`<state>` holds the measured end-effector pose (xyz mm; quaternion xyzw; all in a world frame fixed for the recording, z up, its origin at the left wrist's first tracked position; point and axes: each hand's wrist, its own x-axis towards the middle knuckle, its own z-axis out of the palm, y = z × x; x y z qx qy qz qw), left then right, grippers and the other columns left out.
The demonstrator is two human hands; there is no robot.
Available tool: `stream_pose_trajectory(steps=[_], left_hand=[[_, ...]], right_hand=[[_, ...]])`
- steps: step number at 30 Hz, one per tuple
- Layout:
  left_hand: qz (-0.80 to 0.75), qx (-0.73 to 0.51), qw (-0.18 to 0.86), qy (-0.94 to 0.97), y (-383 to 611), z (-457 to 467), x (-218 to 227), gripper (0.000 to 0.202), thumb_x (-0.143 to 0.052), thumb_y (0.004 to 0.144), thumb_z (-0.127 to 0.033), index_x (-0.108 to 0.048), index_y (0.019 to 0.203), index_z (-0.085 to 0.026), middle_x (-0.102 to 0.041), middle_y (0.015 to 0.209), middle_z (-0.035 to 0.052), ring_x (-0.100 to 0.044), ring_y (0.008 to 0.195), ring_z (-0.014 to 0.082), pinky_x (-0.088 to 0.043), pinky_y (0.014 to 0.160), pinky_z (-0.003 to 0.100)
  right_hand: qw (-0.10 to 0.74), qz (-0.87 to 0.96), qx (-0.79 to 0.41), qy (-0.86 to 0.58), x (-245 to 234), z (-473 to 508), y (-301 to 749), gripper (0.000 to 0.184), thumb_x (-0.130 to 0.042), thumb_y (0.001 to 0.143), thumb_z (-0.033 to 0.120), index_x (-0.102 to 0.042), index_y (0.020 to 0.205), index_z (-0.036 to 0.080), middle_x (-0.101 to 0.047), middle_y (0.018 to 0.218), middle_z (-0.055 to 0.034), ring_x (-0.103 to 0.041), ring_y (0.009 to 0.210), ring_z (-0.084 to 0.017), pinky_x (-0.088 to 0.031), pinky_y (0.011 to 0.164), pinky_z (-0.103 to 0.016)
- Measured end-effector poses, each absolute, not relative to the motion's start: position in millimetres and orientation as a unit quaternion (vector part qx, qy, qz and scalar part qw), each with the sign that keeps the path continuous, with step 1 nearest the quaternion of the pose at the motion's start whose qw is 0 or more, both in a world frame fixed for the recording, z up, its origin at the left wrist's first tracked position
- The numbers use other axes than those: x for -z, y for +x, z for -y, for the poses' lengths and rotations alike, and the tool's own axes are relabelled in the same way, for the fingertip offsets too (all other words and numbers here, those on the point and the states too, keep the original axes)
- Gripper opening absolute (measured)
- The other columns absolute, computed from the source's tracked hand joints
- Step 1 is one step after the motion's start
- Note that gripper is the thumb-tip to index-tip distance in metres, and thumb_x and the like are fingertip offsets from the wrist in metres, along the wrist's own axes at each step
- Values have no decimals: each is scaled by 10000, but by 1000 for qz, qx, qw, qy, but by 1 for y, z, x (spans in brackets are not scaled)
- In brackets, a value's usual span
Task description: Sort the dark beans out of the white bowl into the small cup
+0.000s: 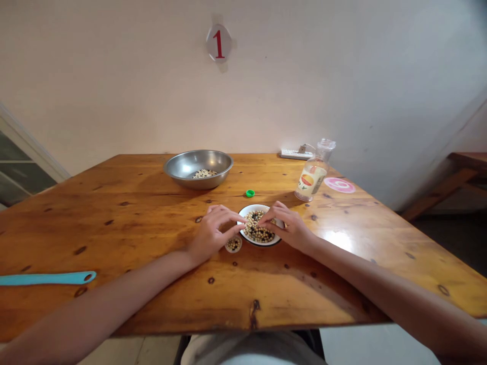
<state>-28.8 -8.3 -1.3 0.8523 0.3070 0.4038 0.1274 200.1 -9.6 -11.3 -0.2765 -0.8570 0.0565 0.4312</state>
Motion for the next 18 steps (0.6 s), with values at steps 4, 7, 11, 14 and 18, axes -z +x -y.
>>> stream_pose_trajectory(steps=[4,7,11,14,18], left_hand=[[-271,-334,145,891,-42,-4,-4,134,-591,842,-299,-634,787,-185,-686,757,8,-580,721,146,-375,779,309],[-243,-287,136,917,-50,-11,-9,195,-557,847,-320,-603,715,-185,-671,722,17,-565,704,147,-366,747,302],[-193,-184,145,953,-55,-14,-11,172,-588,833,-345,-646,729,-221,-707,757,8,-574,762,159,-331,790,313],[-172,-147,149,962,-55,-16,-8,149,-594,836,-345,-668,758,-241,-723,769,0,-579,755,155,-312,811,317],[-163,-151,125,967,-54,-17,-7,103,-599,839,-320,-675,815,-255,-729,804,-4,-585,788,152,-296,811,314]], right_hand=[[437,846,-34,-304,13,5,205,163,-527,906,286,-635,834,188,-666,716,-33,-540,695,-158,-459,648,-298],[451,833,-31,-319,15,2,208,157,-537,900,287,-631,822,188,-673,723,-35,-542,692,-160,-450,647,-302],[467,823,-31,-321,17,1,208,151,-535,901,278,-622,815,190,-678,733,-31,-537,664,-150,-443,638,-301],[473,821,-32,-319,18,1,207,148,-536,900,271,-619,811,187,-679,738,-33,-536,662,-150,-440,635,-300],[479,820,-34,-313,18,0,207,127,-546,893,244,-622,811,183,-682,740,-32,-533,672,-150,-438,639,-293]])
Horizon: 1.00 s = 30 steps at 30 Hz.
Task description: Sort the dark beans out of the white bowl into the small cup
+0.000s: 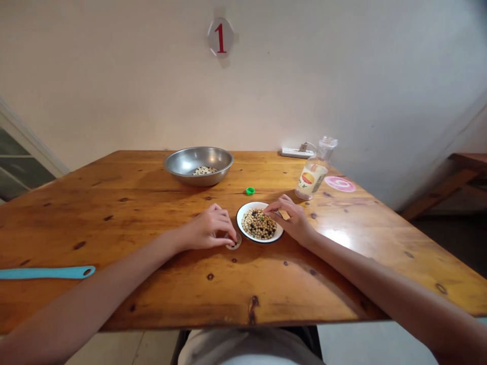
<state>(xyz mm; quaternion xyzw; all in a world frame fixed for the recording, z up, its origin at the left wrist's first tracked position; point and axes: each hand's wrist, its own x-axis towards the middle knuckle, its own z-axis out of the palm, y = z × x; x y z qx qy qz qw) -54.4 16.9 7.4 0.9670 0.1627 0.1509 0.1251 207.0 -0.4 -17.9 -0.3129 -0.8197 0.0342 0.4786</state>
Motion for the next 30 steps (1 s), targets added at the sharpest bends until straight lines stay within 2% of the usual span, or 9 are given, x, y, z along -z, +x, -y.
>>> stream_pose_trajectory(steps=[7,16,21,25,30], left_hand=[[-162,-125,76,976,-54,-16,-10,113,-573,855,-292,-683,835,-279,-735,830,3,-596,849,165,-280,818,328],[-235,-74,118,962,-49,-10,-23,78,-638,810,-285,-684,779,-231,-703,760,-17,-568,799,143,-288,806,287],[-239,-77,148,957,-47,-11,-20,71,-650,802,-275,-690,771,-226,-700,775,-17,-573,796,140,-300,809,276],[-251,-127,185,942,-49,-11,-20,106,-653,796,-307,-698,754,-220,-694,775,-3,-582,781,145,-336,804,270],[-302,-293,294,858,-41,-5,-15,132,-671,766,-316,-700,759,-187,-679,812,34,-600,785,163,-419,758,260]], right_hand=[[488,817,-28,-306,19,-1,207,98,-566,878,211,-622,807,176,-673,725,-32,-525,643,-143,-442,638,-290],[494,816,-9,-301,19,-2,205,137,-539,893,247,-613,790,195,-656,681,-27,-545,620,-149,-455,589,-283],[494,814,-1,-306,19,-2,205,127,-539,893,247,-612,800,198,-668,704,-33,-567,640,-156,-465,621,-300],[495,813,5,-307,19,-2,204,128,-532,896,245,-606,803,196,-671,716,-35,-569,643,-156,-464,639,-312],[501,808,7,-308,20,-2,205,131,-520,902,242,-601,809,196,-667,728,-37,-565,666,-163,-463,650,-318]])
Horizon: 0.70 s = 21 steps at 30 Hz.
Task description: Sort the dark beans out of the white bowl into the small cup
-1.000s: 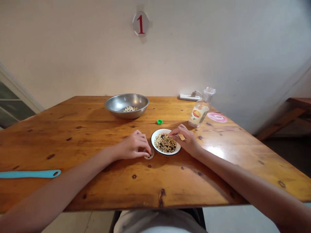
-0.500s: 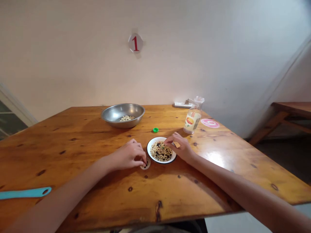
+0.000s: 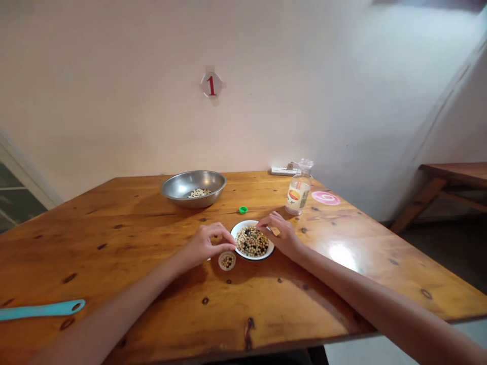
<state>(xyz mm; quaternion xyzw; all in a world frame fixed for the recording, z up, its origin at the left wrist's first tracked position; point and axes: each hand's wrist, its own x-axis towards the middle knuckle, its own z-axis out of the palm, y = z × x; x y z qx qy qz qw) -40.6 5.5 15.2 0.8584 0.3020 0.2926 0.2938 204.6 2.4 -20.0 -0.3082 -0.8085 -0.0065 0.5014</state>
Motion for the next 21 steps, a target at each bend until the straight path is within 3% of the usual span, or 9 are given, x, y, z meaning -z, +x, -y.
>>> stream_pose_trajectory(steps=[6,14,21], left_hand=[[-330,-404,404,752,-21,-7,5,178,-713,695,-331,-663,708,-161,-674,773,39,-607,789,180,-438,776,287],[-326,-438,486,683,-11,-14,18,355,-745,640,-366,-455,627,-164,-646,764,27,-593,740,144,-451,712,263],[-324,-447,527,646,-11,-10,21,361,-748,647,-342,-435,640,-163,-615,787,10,-574,739,120,-440,697,233]], right_hand=[[504,799,2,-327,23,-4,206,102,-518,889,218,-592,824,192,-648,737,-44,-555,688,-176,-459,658,-325],[504,788,-25,-353,21,-1,205,53,-552,859,228,-583,829,198,-637,740,-38,-571,690,-180,-453,676,-329],[464,821,-81,-321,16,17,194,23,-566,841,222,-551,848,206,-640,753,-22,-594,695,-158,-459,694,-302]])
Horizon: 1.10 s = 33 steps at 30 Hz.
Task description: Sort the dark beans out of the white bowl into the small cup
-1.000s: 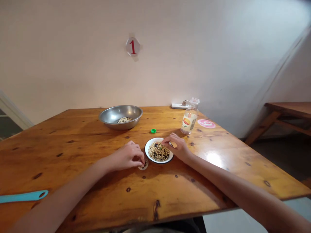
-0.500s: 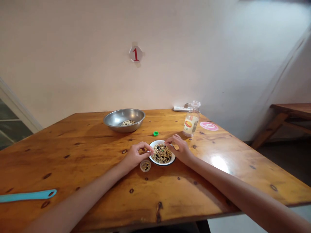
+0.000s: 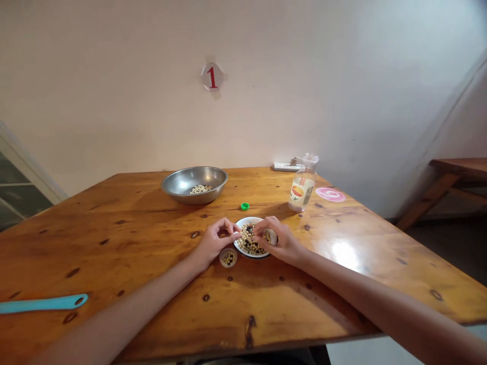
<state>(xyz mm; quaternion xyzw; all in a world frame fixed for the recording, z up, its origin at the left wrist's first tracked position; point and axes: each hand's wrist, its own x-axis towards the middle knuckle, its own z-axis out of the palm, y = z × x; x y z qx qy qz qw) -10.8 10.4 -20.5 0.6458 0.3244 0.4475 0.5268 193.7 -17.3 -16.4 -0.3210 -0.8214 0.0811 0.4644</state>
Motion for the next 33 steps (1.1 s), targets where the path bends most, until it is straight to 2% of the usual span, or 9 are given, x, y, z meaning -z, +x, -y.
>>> stream_pose_trajectory(steps=[9,15,22,33], left_hand=[[-330,-444,537,637,-13,-9,19,266,-732,685,-316,-526,688,-149,-632,843,25,-576,793,129,-434,739,237],[-341,-439,528,642,-13,-8,19,266,-726,687,-344,-542,689,-151,-634,844,35,-591,827,154,-452,762,265],[-345,-425,523,653,-13,-6,18,236,-709,709,-316,-538,690,-154,-629,844,24,-590,807,131,-459,744,237],[-348,-427,457,699,-12,-6,17,191,-681,745,-301,-567,684,-161,-638,799,34,-600,822,158,-466,783,263]], right_hand=[[460,803,-144,-349,16,17,198,51,-531,837,199,-531,888,198,-643,797,-30,-602,700,-148,-477,665,-266],[464,804,-149,-340,16,18,199,55,-537,823,175,-527,869,204,-642,774,-26,-608,716,-148,-485,665,-262],[457,806,-152,-345,16,17,199,52,-538,822,168,-536,861,203,-631,762,-26,-594,700,-148,-478,665,-271],[455,816,-140,-328,15,16,198,40,-535,836,167,-531,846,206,-630,738,-22,-580,661,-146,-473,679,-290]])
